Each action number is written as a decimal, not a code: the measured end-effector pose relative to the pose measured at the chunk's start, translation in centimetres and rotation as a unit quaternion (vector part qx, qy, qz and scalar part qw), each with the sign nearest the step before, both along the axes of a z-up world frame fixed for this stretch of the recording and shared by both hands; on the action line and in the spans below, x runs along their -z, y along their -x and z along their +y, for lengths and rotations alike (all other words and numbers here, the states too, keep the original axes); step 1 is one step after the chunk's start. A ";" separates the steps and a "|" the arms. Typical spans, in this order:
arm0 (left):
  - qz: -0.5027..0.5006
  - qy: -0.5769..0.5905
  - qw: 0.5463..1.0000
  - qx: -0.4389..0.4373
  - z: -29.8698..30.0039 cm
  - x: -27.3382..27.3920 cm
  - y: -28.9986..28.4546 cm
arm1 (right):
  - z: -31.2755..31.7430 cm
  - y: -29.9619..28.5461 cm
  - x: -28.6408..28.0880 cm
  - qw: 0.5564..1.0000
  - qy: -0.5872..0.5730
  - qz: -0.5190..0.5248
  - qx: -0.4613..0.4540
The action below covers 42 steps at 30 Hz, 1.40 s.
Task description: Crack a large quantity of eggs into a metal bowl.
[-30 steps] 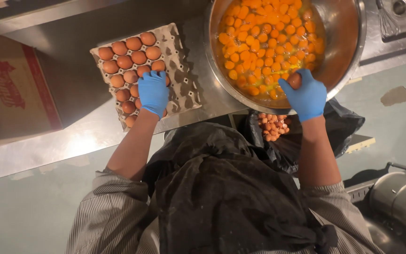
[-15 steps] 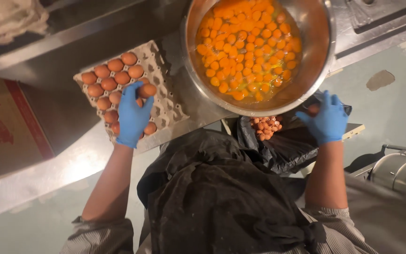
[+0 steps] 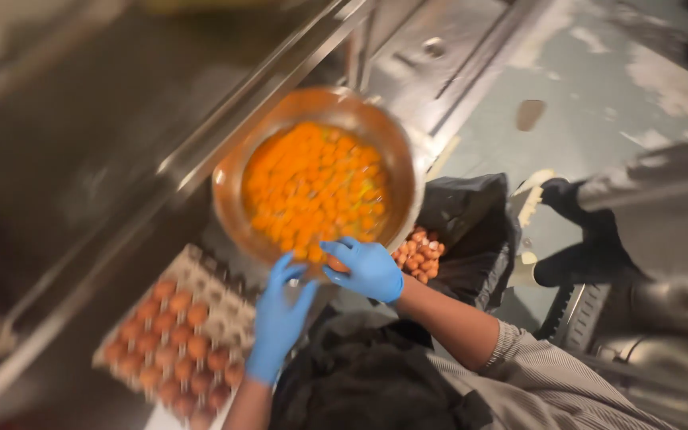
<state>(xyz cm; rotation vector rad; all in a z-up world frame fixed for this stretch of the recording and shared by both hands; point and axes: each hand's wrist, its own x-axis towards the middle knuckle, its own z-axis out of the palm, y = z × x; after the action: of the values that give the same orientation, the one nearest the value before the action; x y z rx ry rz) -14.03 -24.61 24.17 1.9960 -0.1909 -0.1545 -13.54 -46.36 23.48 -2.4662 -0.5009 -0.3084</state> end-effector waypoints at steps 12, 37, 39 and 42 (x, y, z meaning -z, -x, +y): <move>-0.085 -0.520 0.837 -0.144 24.9 23.8 -2.3 | -9.1 -1.9 7.8 0.987 0.001 0.061 0.146; -0.078 -0.137 0.955 -0.253 16.5 6.0 4.1 | -15.5 -2.4 1.2 0.933 0.136 0.015 0.334; -0.033 -0.075 0.969 -0.232 14.0 3.1 4.4 | -14.5 -2.0 -0.8 0.910 0.311 -0.023 0.273; -0.020 -0.020 0.990 -0.139 8.6 -0.5 3.8 | -7.0 -1.4 -3.4 0.991 0.091 -0.001 0.098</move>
<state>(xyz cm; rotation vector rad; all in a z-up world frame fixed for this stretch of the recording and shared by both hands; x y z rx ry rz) -17.79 -16.05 24.68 2.0443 0.0656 0.0601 -12.10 -53.36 26.86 -2.7000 -0.2988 -0.3575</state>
